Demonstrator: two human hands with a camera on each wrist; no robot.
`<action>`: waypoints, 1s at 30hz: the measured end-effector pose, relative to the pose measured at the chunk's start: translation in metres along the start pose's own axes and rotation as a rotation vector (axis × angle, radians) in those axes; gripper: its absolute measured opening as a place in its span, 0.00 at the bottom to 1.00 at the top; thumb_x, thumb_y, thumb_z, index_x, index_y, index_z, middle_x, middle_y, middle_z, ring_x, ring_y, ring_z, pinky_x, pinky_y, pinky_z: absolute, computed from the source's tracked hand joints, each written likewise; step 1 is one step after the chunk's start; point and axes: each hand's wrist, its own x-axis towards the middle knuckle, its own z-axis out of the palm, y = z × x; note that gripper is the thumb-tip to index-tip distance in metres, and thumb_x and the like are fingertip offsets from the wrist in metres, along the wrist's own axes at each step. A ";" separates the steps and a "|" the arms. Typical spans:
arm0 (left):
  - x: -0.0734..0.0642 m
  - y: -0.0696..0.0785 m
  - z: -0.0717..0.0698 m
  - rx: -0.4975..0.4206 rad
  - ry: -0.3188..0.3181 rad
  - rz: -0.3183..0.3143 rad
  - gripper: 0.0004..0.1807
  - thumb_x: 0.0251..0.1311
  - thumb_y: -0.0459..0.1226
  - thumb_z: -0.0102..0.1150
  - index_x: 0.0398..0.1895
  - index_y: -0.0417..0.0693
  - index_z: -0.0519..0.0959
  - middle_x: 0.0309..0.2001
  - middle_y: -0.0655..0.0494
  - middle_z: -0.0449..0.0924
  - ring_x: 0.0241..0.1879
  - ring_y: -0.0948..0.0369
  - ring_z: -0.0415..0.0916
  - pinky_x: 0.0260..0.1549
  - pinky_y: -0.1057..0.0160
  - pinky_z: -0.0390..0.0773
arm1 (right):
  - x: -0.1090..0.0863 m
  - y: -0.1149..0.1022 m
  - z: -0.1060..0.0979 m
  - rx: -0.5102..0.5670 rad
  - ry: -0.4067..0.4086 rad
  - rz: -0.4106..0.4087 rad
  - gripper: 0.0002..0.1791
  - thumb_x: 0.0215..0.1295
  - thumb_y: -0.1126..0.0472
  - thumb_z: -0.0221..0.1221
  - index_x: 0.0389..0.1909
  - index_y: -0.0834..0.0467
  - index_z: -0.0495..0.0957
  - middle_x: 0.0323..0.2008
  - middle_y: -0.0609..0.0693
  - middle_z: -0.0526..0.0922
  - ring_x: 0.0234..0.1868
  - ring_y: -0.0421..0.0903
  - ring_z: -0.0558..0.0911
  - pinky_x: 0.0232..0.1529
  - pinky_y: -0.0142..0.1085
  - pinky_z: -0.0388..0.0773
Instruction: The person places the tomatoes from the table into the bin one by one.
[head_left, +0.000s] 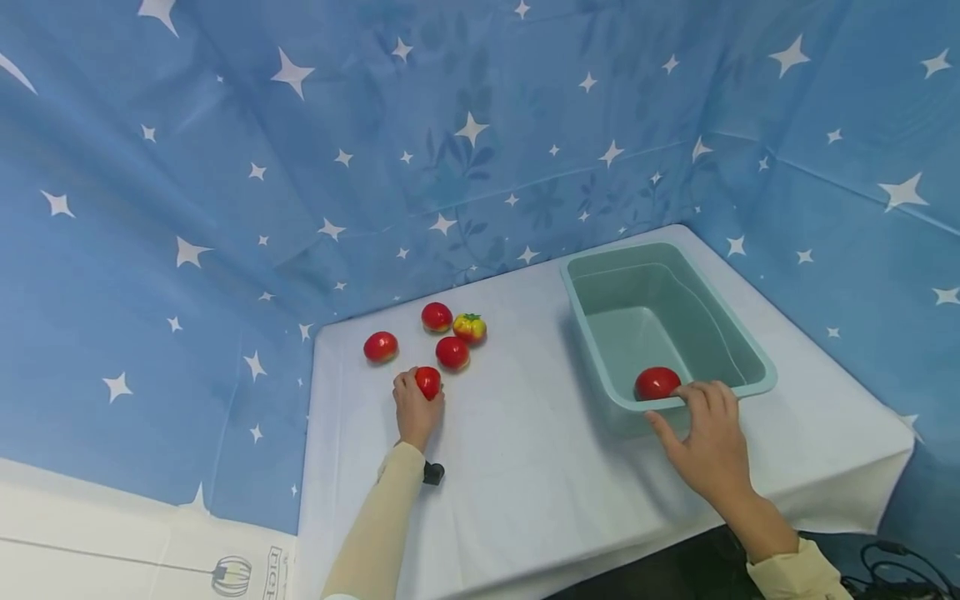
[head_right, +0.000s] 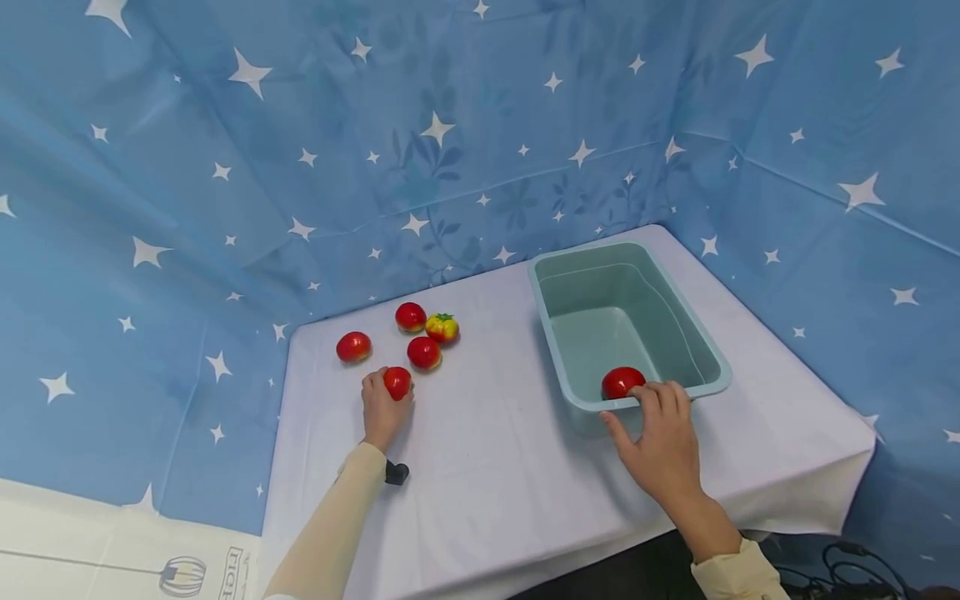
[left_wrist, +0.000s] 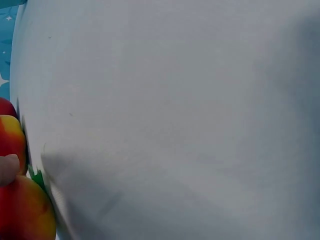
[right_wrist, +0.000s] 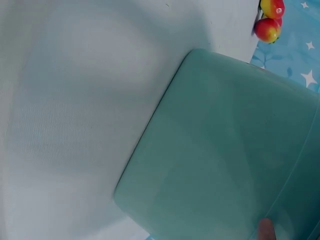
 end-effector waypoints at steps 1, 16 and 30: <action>0.000 -0.001 0.000 0.005 0.002 0.000 0.40 0.53 0.35 0.70 0.66 0.44 0.59 0.63 0.46 0.60 0.62 0.48 0.60 0.59 0.45 0.71 | 0.000 0.000 0.000 -0.001 -0.001 0.000 0.28 0.48 0.56 0.70 0.46 0.68 0.73 0.46 0.64 0.72 0.54 0.62 0.66 0.45 0.53 0.67; -0.009 0.011 0.001 -0.094 0.005 -0.071 0.45 0.54 0.43 0.71 0.72 0.51 0.56 0.63 0.44 0.59 0.63 0.47 0.63 0.59 0.46 0.72 | 0.000 0.000 0.000 -0.009 0.001 0.005 0.29 0.47 0.55 0.69 0.47 0.67 0.73 0.47 0.63 0.72 0.54 0.61 0.66 0.44 0.52 0.68; -0.013 0.074 -0.004 -0.349 -0.047 -0.028 0.47 0.54 0.45 0.71 0.73 0.50 0.55 0.67 0.49 0.60 0.66 0.52 0.59 0.59 0.48 0.73 | -0.001 0.003 0.001 -0.001 0.011 -0.003 0.28 0.47 0.55 0.70 0.46 0.67 0.74 0.46 0.63 0.72 0.54 0.61 0.66 0.45 0.52 0.67</action>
